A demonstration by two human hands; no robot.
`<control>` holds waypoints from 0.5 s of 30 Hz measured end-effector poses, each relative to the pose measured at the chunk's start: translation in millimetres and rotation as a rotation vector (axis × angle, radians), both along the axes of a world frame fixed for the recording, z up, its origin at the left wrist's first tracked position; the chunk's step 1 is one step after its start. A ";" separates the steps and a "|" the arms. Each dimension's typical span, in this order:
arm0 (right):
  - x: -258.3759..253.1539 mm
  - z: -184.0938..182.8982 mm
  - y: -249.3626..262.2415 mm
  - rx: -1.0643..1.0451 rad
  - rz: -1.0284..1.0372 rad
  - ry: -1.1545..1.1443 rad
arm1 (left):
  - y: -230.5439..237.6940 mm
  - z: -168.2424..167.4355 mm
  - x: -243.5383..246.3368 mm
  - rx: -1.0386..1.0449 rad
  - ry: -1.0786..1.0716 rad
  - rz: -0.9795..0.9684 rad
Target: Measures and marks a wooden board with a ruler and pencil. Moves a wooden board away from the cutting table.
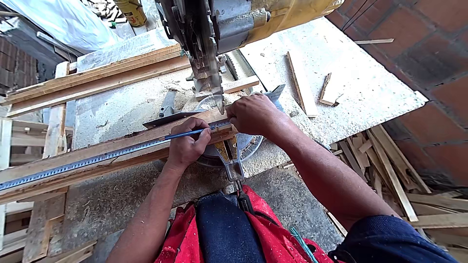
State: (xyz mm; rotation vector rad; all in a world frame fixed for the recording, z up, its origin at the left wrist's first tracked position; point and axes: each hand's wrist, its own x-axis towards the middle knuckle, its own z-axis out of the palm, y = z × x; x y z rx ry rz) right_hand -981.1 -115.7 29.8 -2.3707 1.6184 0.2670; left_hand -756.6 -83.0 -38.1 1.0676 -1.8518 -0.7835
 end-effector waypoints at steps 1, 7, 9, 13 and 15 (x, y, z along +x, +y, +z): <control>0.1 -0.3 -0.1 -0.002 0.003 -0.002 | 0.1 0.0 0.2 -0.002 0.000 -0.002; -1.3 -2.3 -0.2 -0.017 0.008 -0.024 | -0.4 0.1 1.2 0.000 -0.001 -0.017; -0.8 -2.4 -0.7 -0.016 0.008 -0.023 | -0.8 0.4 1.9 -0.002 0.002 -0.029; -0.2 -1.4 -0.4 -0.010 0.003 -0.014 | -1.3 -1.0 1.0 0.001 0.003 -0.023; -0.4 -1.7 0.0 -0.016 0.001 -0.021 | -0.7 0.5 3.1 0.012 0.032 -0.042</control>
